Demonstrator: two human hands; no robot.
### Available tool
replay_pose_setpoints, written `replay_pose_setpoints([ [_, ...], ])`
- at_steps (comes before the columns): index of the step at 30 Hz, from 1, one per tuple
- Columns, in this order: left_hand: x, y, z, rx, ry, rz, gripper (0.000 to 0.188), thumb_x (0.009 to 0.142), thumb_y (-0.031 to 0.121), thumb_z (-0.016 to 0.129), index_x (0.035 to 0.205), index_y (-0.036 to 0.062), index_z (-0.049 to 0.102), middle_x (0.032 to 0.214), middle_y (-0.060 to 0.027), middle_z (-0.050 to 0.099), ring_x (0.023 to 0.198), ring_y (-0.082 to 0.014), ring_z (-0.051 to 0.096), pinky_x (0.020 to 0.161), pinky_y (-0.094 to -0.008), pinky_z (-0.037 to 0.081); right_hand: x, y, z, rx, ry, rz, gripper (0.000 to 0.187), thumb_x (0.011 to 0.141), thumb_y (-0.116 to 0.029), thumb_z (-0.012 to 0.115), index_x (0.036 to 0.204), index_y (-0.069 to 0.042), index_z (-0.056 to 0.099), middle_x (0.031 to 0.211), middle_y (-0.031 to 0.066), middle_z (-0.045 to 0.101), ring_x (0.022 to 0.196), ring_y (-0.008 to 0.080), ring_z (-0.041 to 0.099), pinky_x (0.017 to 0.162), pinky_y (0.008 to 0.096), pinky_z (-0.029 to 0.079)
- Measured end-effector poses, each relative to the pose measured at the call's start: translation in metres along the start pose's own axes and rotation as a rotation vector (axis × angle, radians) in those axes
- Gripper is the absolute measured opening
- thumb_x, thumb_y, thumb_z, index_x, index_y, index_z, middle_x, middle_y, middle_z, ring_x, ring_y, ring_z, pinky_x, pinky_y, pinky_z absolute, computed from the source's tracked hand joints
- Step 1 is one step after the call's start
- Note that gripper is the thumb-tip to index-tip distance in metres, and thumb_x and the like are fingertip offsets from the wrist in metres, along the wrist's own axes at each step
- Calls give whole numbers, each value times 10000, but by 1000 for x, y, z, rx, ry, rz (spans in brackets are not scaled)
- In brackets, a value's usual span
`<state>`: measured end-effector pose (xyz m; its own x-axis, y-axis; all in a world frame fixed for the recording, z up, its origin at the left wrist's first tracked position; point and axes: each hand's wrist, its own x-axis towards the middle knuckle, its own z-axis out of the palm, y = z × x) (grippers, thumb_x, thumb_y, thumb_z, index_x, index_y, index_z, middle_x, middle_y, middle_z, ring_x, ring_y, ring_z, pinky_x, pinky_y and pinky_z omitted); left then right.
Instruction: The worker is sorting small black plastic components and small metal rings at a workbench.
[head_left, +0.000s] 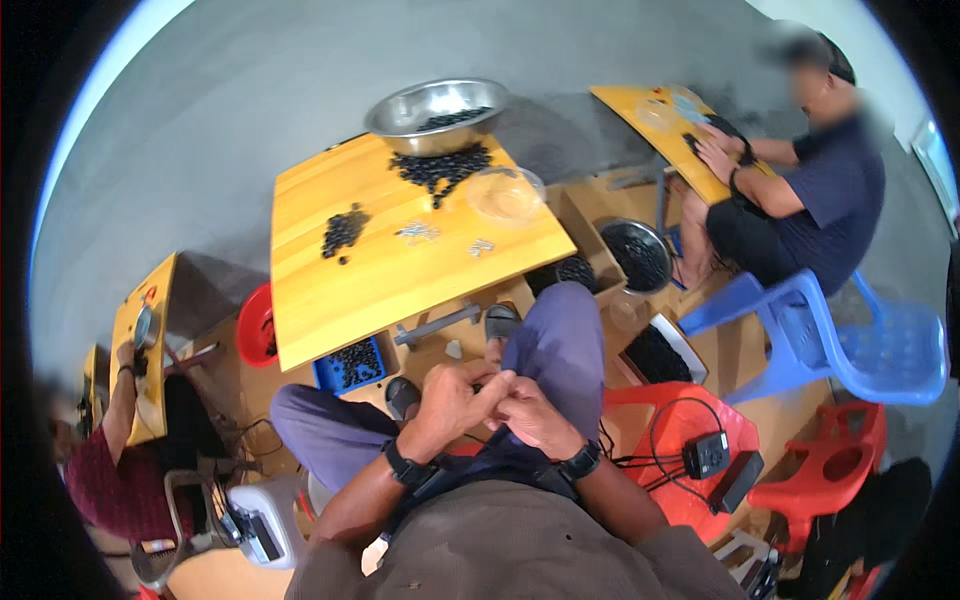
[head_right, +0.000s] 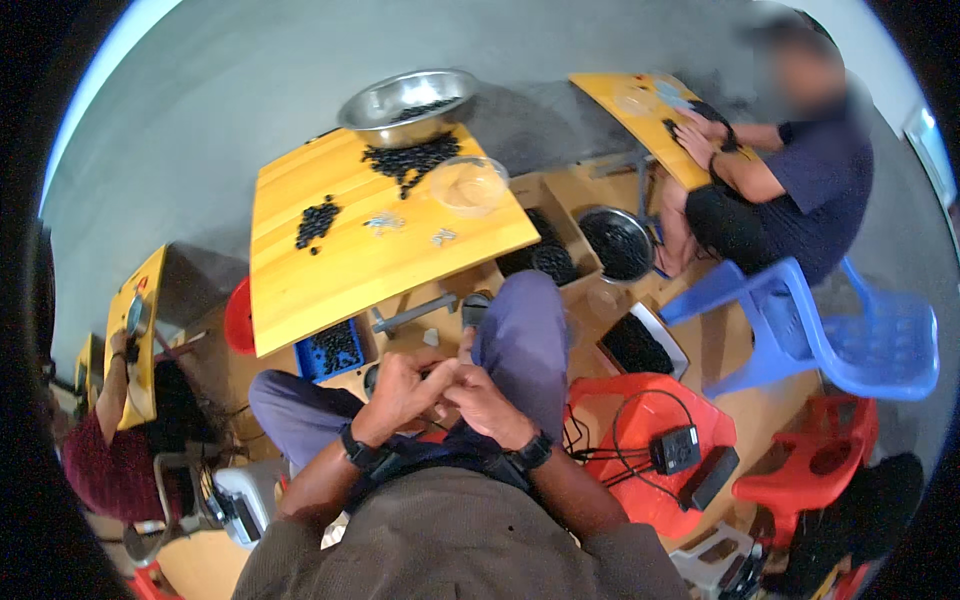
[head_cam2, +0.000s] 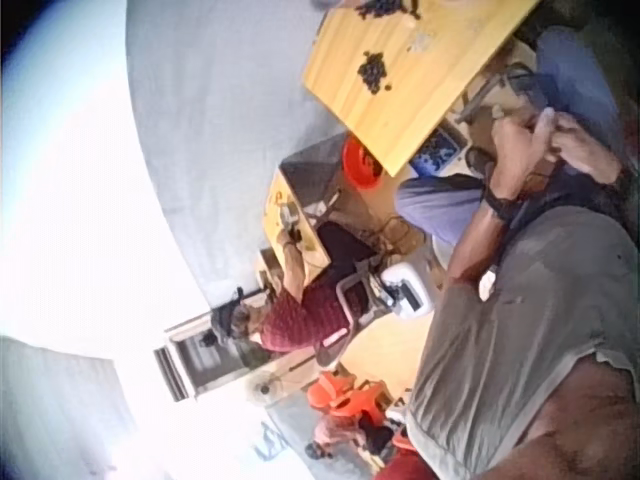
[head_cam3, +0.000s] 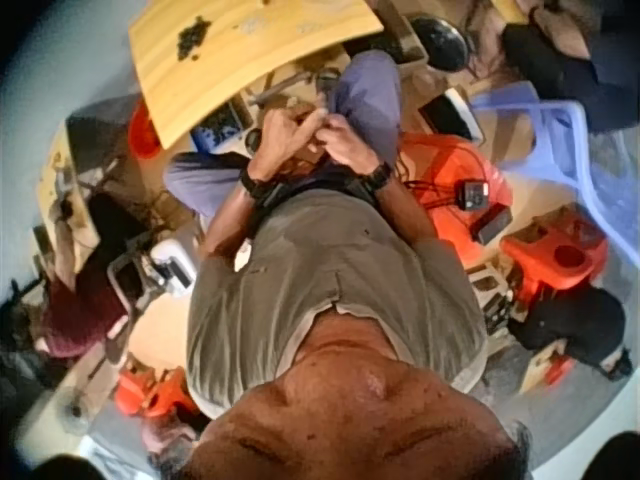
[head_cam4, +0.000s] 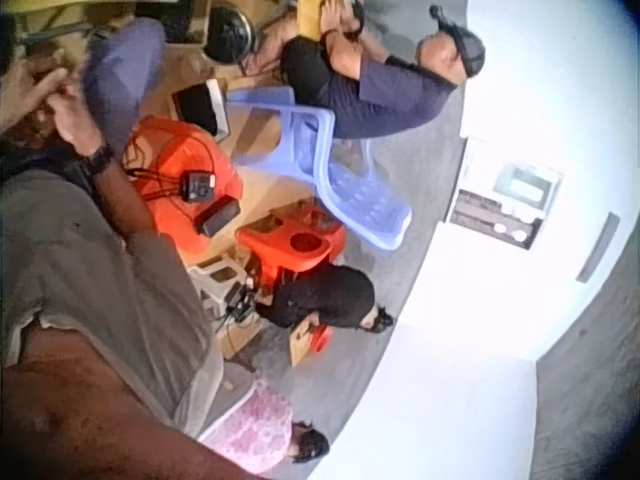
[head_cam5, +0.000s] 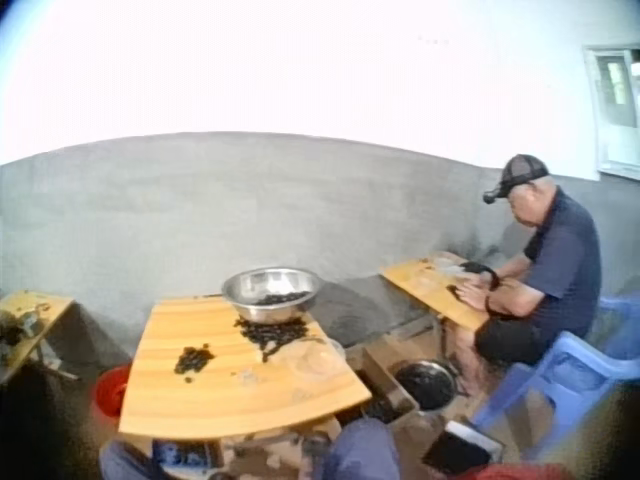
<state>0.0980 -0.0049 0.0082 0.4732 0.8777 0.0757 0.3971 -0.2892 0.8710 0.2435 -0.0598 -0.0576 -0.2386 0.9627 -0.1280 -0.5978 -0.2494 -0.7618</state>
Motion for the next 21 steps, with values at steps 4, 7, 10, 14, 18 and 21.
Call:
replay_pose_setpoints([
  [4,1,3,-2,-24,-25,-99,343,947,269,639,833,-46,712,640,-184,682,581,-243,717,567,-348,544,6,11,-9,-106,-55,14,105,977,-32,550,943,-21,648,803,6,610,675,95,572,628,258,476],
  [7,3,-22,3,2,-71,-118,348,957,277,636,881,-54,712,654,-182,681,564,-230,696,546,-356,524,9,13,-11,-64,-3,38,106,989,-87,585,949,-29,663,765,-14,594,659,82,565,605,244,463],
  [10,4,-17,4,-1,-32,41,322,979,251,646,1023,-64,694,746,-132,689,696,-108,647,613,-295,517,9,2,-25,-108,4,30,132,1011,-155,609,1006,-47,685,775,-36,590,656,51,544,589,222,443],
  [14,-9,-32,-9,-102,-129,-152,342,962,229,682,1152,-56,665,706,-101,670,619,-115,624,549,-288,505,21,-56,-61,-472,394,-235,175,1023,-163,601,1137,-85,710,814,-68,613,656,10,500,563,186,419],
  [18,-36,-61,-21,-256,-111,-349,272,954,158,692,1126,-53,679,754,-85,690,645,-83,629,572,-255,515,49,-120,-118,-567,711,-401,184,1003,-163,622,1141,-95,723,825,-51,637,661,22,537,554,191,440],
  [21,-49,-70,-34,-217,-65,-328,224,948,135,690,1078,-48,697,814,-93,713,668,-92,648,596,-263,533,85,-154,-162,-545,822,-380,189,991,-190,643,1115,-68,719,808,-26,661,624,38,552,516,209,452],
])
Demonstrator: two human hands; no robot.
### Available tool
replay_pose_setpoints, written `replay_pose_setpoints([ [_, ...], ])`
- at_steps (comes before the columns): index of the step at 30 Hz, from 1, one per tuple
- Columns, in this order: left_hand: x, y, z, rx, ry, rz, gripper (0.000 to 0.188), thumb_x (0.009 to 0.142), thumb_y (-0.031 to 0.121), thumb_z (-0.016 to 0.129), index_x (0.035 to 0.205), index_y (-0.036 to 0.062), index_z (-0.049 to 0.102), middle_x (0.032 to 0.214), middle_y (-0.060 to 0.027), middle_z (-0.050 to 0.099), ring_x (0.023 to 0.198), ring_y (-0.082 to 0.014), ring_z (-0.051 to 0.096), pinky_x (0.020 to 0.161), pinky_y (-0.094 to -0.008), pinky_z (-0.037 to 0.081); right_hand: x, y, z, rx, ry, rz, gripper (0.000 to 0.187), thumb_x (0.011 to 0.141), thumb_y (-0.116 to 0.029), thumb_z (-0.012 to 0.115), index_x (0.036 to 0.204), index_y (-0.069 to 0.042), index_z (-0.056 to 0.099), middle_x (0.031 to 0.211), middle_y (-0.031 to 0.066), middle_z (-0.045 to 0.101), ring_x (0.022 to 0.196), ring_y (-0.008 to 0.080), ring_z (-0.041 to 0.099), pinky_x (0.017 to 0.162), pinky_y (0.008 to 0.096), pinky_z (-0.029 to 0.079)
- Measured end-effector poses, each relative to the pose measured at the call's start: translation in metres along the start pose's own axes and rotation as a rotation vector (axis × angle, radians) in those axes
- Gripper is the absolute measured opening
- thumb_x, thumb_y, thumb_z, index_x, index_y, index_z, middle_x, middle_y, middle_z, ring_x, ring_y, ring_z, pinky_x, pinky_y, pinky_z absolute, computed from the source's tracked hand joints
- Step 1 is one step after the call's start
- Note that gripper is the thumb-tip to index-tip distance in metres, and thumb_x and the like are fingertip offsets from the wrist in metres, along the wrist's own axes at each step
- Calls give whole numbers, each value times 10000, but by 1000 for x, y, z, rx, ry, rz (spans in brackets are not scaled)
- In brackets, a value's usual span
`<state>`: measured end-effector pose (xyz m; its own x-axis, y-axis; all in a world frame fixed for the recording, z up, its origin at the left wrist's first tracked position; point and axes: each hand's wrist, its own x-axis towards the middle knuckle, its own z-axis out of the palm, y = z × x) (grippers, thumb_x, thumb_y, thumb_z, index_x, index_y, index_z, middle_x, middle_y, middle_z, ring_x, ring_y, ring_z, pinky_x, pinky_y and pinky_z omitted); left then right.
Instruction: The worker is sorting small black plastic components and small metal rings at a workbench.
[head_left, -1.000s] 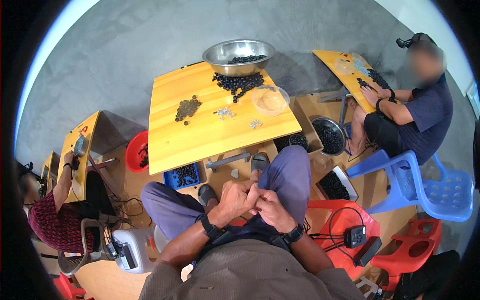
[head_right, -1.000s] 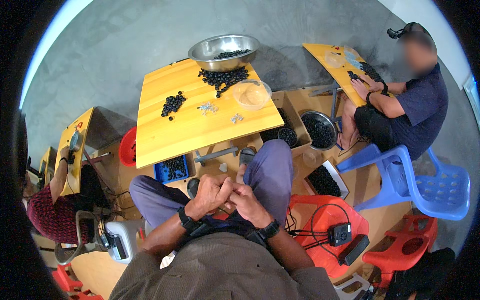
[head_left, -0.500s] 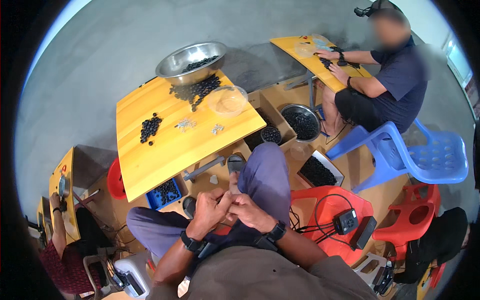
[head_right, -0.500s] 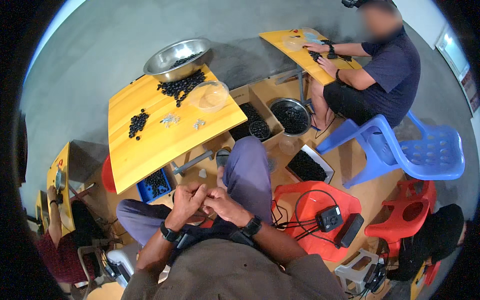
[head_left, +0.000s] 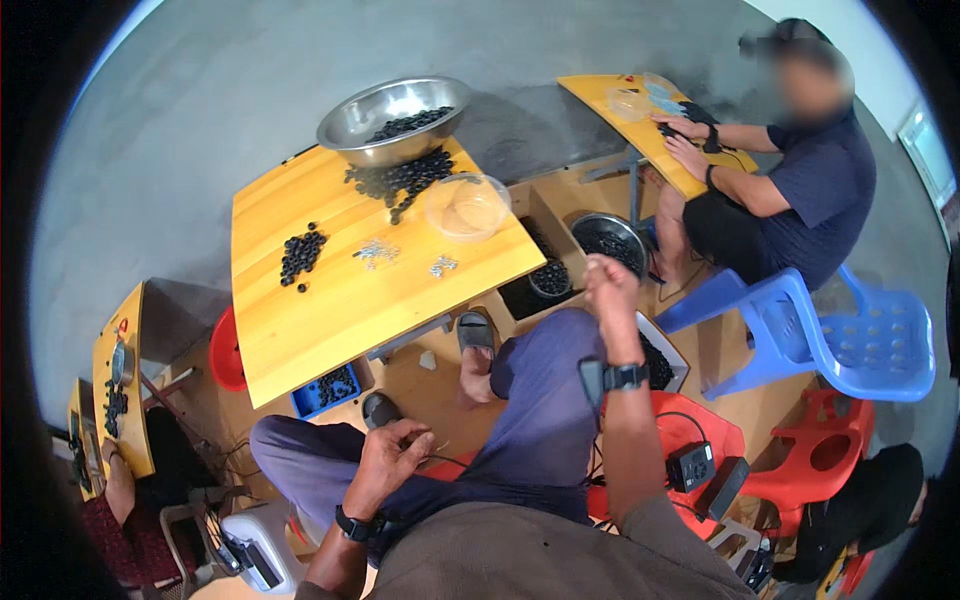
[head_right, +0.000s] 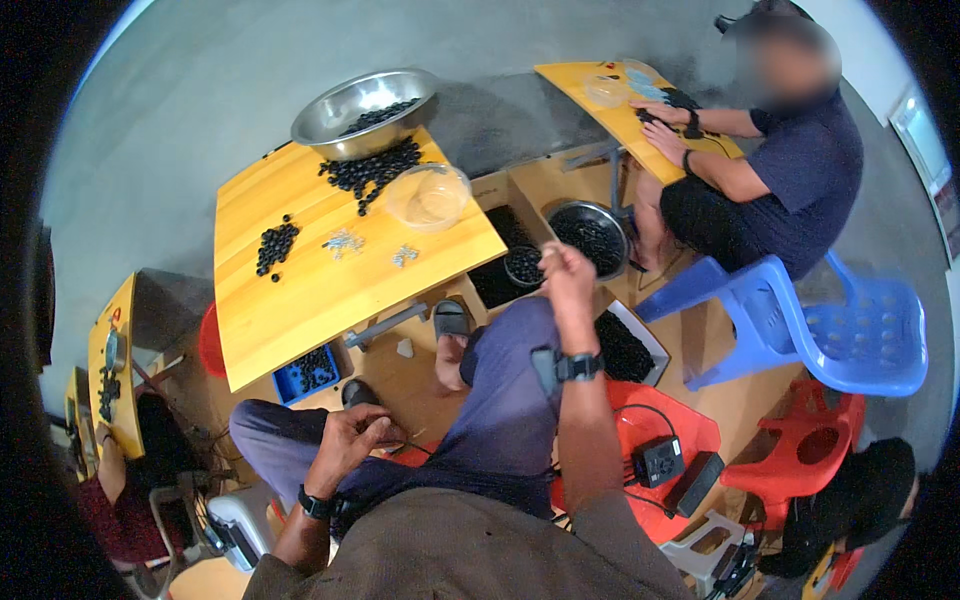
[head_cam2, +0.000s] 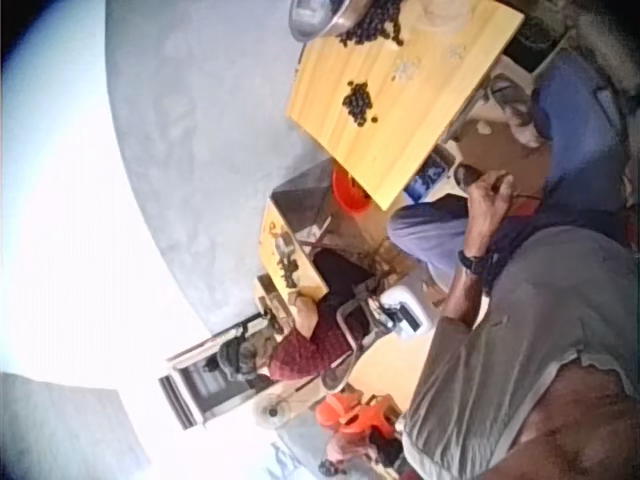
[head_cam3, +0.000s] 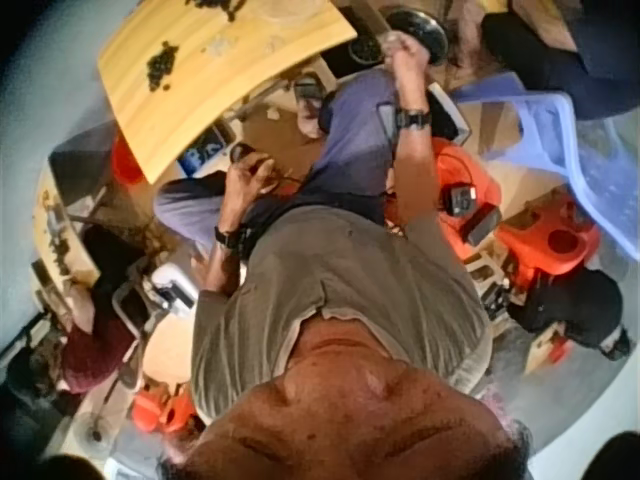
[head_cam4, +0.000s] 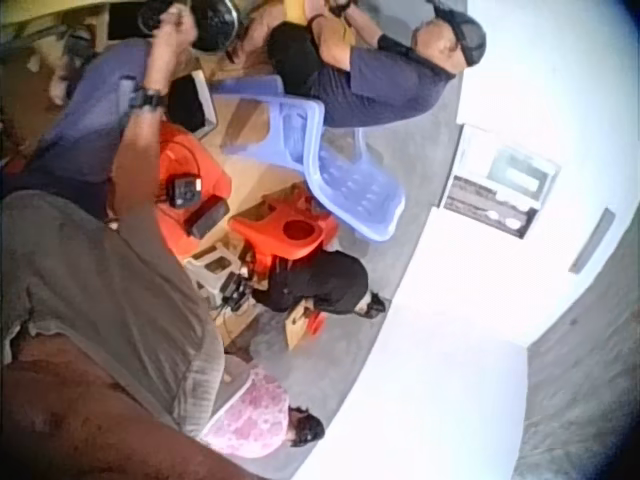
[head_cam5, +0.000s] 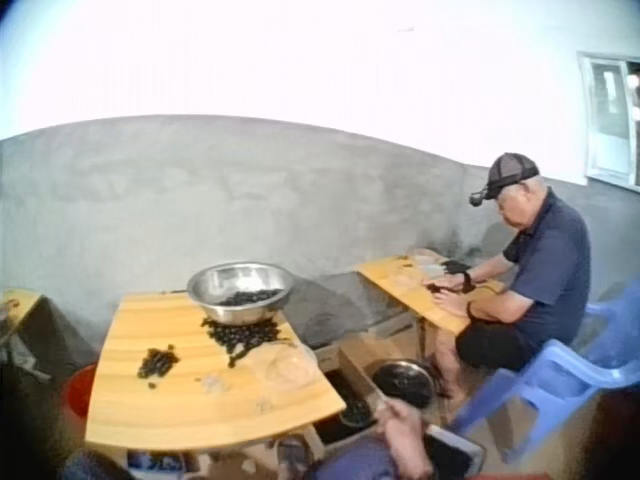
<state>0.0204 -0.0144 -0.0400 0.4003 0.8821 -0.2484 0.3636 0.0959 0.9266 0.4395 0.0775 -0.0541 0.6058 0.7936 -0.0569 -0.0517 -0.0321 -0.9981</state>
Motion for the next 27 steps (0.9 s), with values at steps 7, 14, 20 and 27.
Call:
replay_pose_setpoints([
  [7,15,21,-35,198,101,155,226,939,152,683,1033,-52,705,878,-162,736,788,-203,703,703,-333,557,86,25,-8,-409,11,181,475,874,-192,720,1228,87,571,691,46,590,484,129,512,420,313,403],
  [14,95,18,-138,487,674,286,145,854,106,730,948,-4,745,809,-156,721,709,-274,705,666,-359,553,-10,4,3,499,-522,296,395,1018,-232,591,1332,7,570,1078,70,672,906,139,628,777,296,534],
  [20,186,-2,-183,792,720,189,255,815,180,714,1017,26,739,910,-167,705,824,-344,689,761,-459,547,-49,36,-4,716,-561,200,405,1032,-244,559,1339,19,560,1026,49,592,907,157,536,809,320,450],
  [27,182,-18,-168,800,677,185,198,827,124,708,970,-9,741,929,-167,730,770,-303,707,700,-400,561,-61,28,12,596,-442,252,338,1022,-208,572,1264,22,620,923,35,597,830,142,553,764,307,475],
])
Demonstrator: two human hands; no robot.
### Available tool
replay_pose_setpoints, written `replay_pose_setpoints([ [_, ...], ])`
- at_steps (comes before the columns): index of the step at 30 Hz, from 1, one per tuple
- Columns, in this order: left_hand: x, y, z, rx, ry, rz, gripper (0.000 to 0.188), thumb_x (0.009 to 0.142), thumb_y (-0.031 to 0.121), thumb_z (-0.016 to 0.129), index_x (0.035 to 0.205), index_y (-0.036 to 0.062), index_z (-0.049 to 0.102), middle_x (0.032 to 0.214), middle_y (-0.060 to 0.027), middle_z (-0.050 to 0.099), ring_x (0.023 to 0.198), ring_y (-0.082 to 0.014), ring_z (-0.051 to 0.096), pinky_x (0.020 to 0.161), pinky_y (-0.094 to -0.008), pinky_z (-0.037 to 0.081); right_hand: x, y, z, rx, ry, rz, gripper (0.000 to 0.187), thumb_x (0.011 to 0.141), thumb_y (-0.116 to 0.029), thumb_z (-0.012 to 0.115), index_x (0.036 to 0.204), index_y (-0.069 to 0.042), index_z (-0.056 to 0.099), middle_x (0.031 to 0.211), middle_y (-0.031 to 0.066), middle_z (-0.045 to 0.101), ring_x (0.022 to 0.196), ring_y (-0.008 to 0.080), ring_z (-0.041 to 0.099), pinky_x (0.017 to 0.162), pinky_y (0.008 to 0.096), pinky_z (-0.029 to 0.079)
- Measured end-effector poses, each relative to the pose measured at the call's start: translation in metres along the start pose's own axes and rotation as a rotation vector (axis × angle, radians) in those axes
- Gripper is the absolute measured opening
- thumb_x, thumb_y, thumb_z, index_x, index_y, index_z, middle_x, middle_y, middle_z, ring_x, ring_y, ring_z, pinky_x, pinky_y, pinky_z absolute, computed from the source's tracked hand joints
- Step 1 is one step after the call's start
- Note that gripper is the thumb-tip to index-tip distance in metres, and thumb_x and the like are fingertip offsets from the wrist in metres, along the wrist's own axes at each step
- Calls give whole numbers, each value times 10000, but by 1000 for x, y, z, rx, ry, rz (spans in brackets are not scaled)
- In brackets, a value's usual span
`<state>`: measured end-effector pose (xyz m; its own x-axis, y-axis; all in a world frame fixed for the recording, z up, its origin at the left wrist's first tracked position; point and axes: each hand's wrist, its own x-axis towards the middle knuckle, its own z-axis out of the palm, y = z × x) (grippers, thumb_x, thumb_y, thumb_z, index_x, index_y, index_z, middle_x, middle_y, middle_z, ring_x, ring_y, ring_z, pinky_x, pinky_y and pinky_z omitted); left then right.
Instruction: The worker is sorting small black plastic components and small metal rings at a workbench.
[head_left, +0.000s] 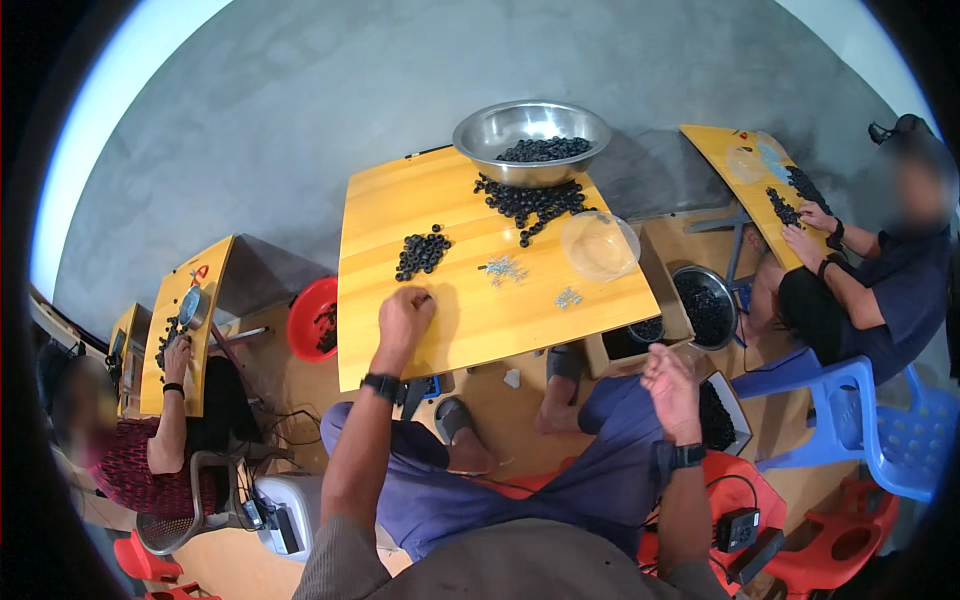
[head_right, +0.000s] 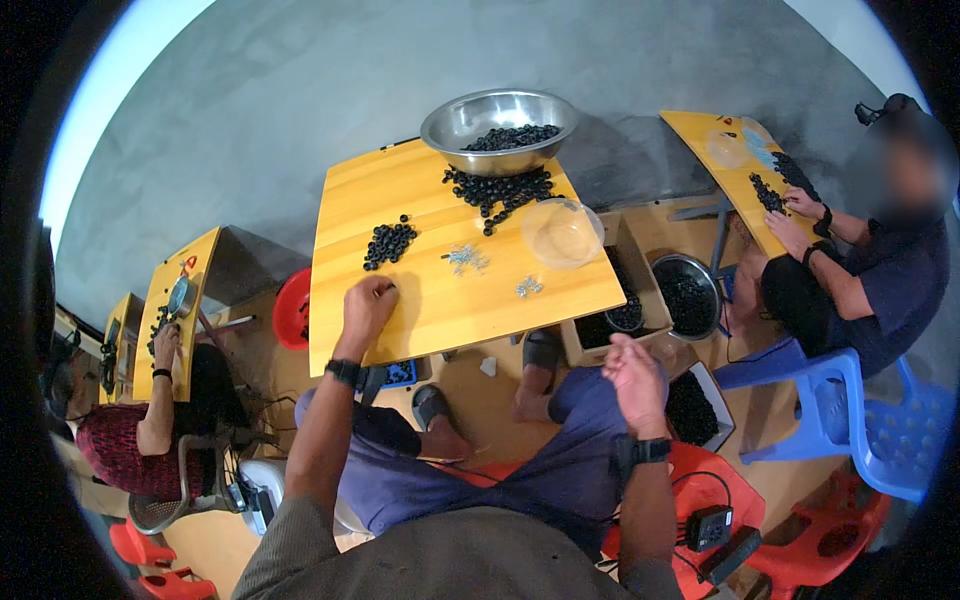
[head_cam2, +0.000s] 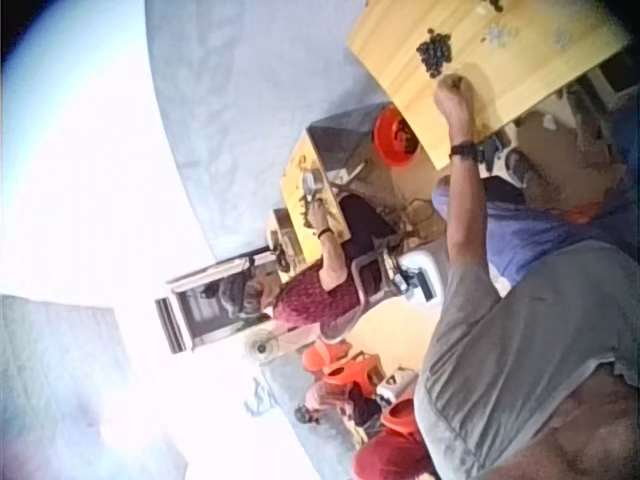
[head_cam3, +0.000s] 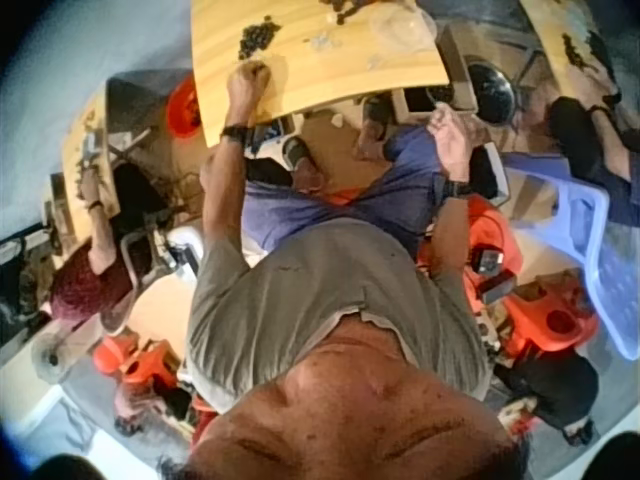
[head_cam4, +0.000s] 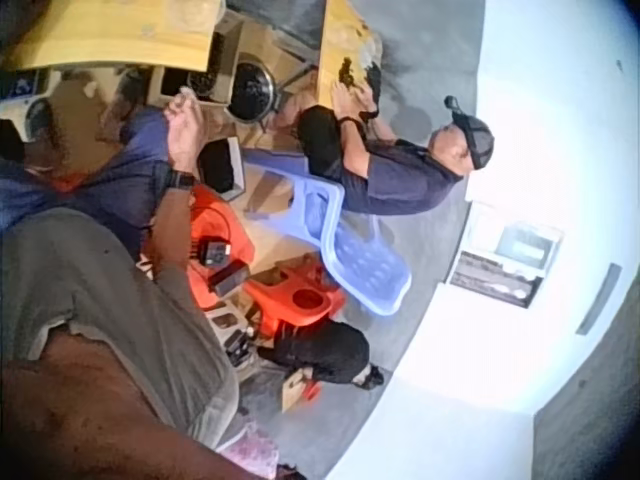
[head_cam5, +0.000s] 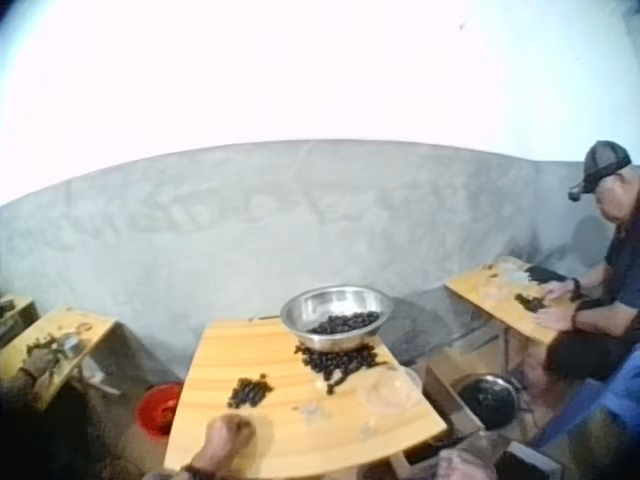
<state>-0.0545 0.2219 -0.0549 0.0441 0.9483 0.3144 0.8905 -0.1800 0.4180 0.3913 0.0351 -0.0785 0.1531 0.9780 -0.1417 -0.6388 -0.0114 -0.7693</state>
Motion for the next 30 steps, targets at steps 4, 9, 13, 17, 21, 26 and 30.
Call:
replay_pose_setpoints([
  [4,-64,75,-8,-888,-328,-167,156,913,72,729,1037,-22,715,875,-18,714,786,-67,604,696,-240,505,-21,40,58,-123,-226,226,284,1045,-204,546,1194,1,675,939,37,663,818,125,610,722,280,498],
  [9,-119,143,-32,-921,-418,147,175,889,39,747,1061,25,718,988,-49,685,886,-96,622,759,-249,507,-26,76,109,48,-321,463,286,1054,-265,550,1146,-30,686,912,30,671,787,130,619,716,293,509],
  [13,-130,155,-28,-1071,-397,126,226,863,-8,753,1084,26,718,963,-50,634,848,-128,614,750,-269,509,-30,81,111,229,-393,501,262,1048,-276,564,1126,-54,679,900,18,664,775,136,612,712,305,497],
  [17,-133,159,-25,-1071,-387,189,163,884,15,754,1035,-17,702,962,-60,618,830,-125,620,718,-252,513,-37,77,110,409,-399,527,207,1040,-227,568,1141,-76,668,906,9,643,793,133,580,699,310,467],
  [21,-106,154,-19,-992,-440,230,116,884,20,739,998,34,733,951,-46,655,899,-132,629,793,-284,511,-27,66,92,431,-431,440,159,1000,-147,601,1139,-89,653,940,33,617,811,128,543,687,299,444],
  [26,-7,95,18,-508,2,32,75,865,67,735,899,3,751,862,-131,739,721,-196,685,692,-309,547,-16,20,53,252,-286,185,191,986,-158,605,1076,10,623,839,34,554,786,124,522,665,256,426],
  [30,37,67,44,-343,79,100,129,815,139,766,856,17,762,856,-159,735,739,-277,716,689,-375,566,-14,15,20,244,-260,121,202,984,-193,604,1027,4,609,819,22,517,784,136,501,666,271,423],
])
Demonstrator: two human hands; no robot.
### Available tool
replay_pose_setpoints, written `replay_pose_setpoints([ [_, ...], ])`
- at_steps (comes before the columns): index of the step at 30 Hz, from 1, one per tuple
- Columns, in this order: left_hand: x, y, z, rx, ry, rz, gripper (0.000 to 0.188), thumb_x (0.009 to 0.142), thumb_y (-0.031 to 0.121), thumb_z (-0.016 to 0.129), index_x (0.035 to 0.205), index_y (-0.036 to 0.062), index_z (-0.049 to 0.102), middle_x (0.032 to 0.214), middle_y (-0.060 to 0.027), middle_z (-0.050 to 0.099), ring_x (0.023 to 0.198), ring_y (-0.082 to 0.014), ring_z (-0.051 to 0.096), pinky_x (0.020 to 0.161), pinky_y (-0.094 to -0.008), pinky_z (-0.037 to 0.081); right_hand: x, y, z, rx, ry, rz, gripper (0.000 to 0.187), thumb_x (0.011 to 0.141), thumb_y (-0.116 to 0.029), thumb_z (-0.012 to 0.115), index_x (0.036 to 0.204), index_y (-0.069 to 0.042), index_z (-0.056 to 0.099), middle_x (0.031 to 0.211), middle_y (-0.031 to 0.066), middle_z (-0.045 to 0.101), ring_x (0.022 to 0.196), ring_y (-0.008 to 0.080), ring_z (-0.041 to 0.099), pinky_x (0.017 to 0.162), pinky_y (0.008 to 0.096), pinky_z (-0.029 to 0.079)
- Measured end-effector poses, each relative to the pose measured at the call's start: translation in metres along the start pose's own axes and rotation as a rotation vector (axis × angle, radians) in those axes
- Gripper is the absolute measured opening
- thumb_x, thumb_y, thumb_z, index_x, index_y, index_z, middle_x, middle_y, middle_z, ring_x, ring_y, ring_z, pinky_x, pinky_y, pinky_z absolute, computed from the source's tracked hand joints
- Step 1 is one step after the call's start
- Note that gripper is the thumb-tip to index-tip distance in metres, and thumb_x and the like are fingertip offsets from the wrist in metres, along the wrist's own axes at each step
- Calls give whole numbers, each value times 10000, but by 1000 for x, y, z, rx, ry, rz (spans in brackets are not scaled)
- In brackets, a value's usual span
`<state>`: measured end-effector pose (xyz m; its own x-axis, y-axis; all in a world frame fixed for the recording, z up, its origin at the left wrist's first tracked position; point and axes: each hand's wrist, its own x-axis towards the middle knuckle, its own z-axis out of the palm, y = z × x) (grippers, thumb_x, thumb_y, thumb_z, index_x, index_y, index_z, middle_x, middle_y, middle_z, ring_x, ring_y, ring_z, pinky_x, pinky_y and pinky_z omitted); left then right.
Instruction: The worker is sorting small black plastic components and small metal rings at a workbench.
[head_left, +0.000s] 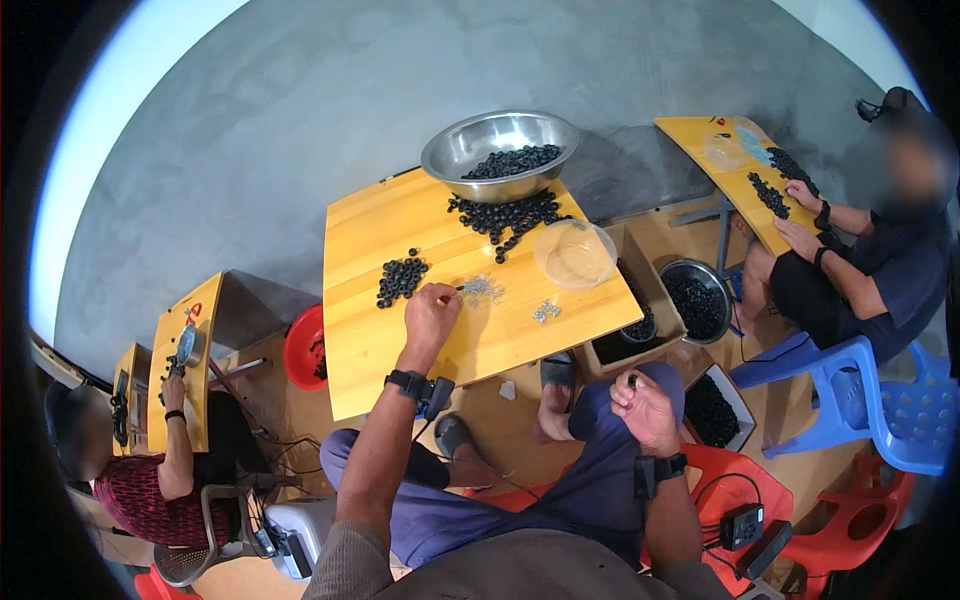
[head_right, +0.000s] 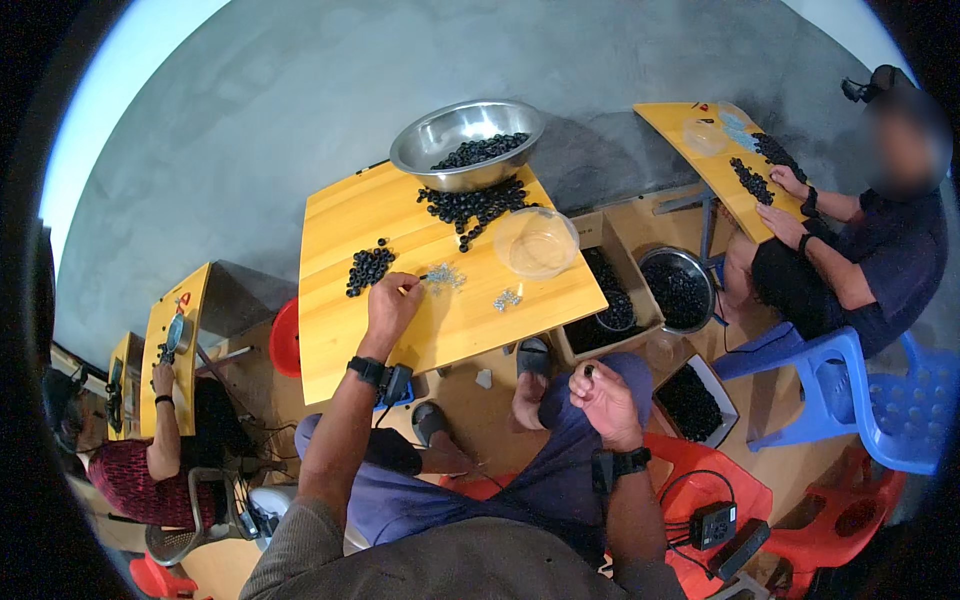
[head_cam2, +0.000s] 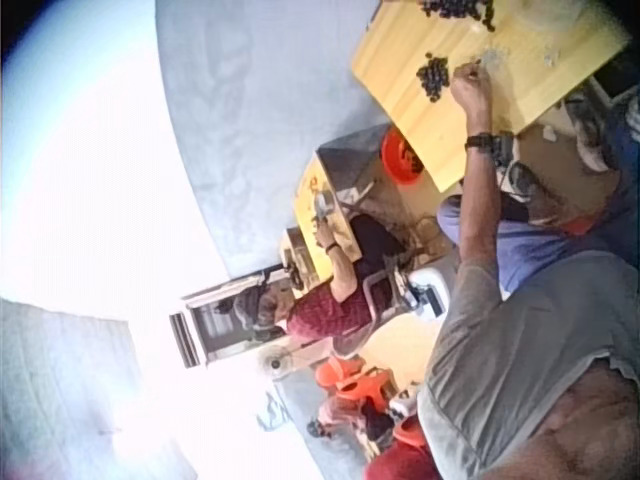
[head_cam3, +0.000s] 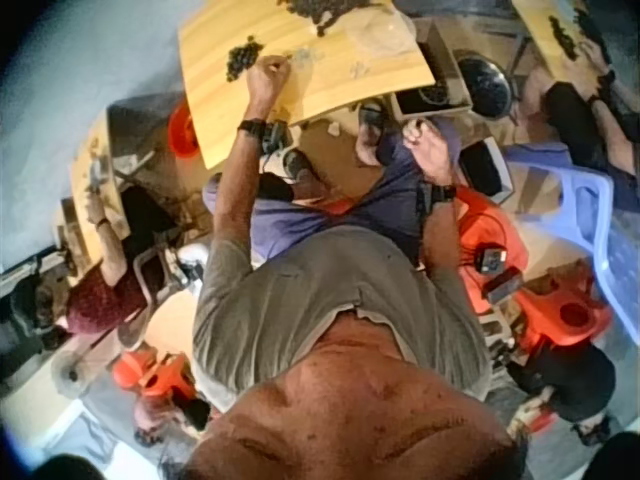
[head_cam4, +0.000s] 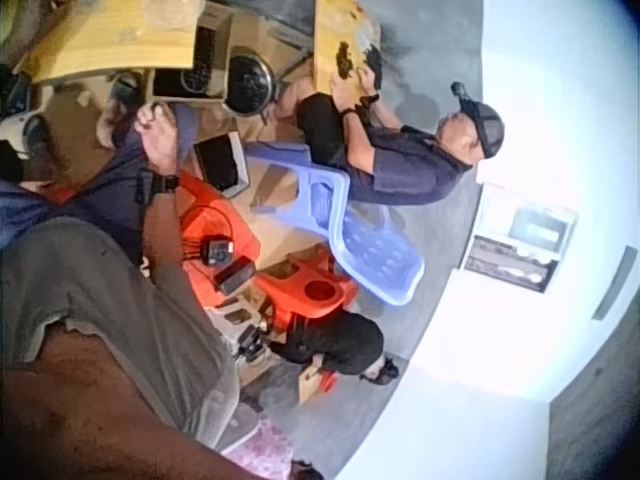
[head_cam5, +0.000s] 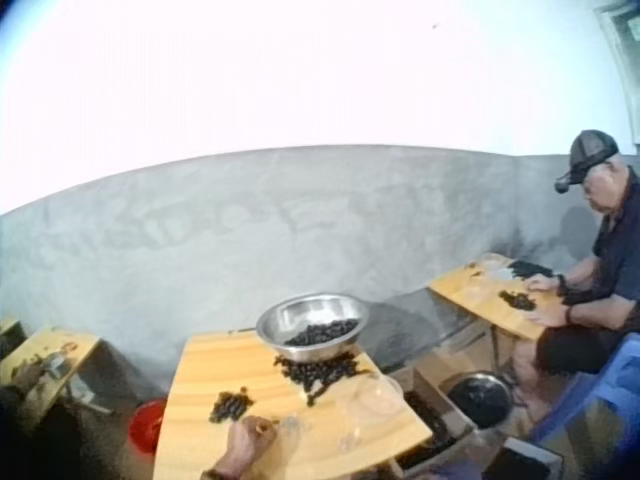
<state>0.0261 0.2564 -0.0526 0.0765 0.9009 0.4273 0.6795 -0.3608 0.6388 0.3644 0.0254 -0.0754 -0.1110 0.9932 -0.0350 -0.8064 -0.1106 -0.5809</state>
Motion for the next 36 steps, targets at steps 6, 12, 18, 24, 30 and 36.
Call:
replay_pose_setpoints([
  [6,9,2,18,95,-39,-62,158,780,189,783,854,49,780,833,-139,734,745,-290,712,692,-382,568,-4,0,-13,-31,8,20,222,980,-217,604,1000,5,595,806,17,497,778,140,492,675,280,416],
  [12,10,-9,22,163,20,-33,143,761,206,788,840,88,793,824,-125,728,737,-292,706,689,-391,567,0,2,-8,-52,5,47,212,984,-207,595,1012,3,600,817,22,515,780,142,494,691,288,415],
  [18,-8,-11,7,37,44,-56,121,761,122,762,802,13,730,777,-138,705,679,-272,683,651,-365,549,-3,1,-10,-40,17,44,192,987,-190,586,1017,-2,611,816,20,520,778,139,499,693,288,417],
  [24,-22,-18,-8,-132,10,-117,103,784,79,739,793,-9,686,725,-136,679,629,-235,659,612,-336,530,-5,1,-7,-50,29,48,187,986,-194,590,1011,-11,616,809,13,520,773,133,499,693,285,416],
  [30,-27,-17,-20,-40,4,-39,97,810,54,721,825,-33,680,701,-130,672,614,-187,640,598,-316,517,-5,1,-9,-53,24,40,171,988,-186,589,1007,-18,618,804,7,517,777,133,499,691,289,413],
  [36,-34,-8,-30,13,45,43,168,817,44,715,965,-35,715,752,-131,667,632,-206,643,600,-334,528,-5,2,-13,-31,57,44,158,992,-186,586,999,-32,622,803,7,520,777,135,500,693,292,412],
])
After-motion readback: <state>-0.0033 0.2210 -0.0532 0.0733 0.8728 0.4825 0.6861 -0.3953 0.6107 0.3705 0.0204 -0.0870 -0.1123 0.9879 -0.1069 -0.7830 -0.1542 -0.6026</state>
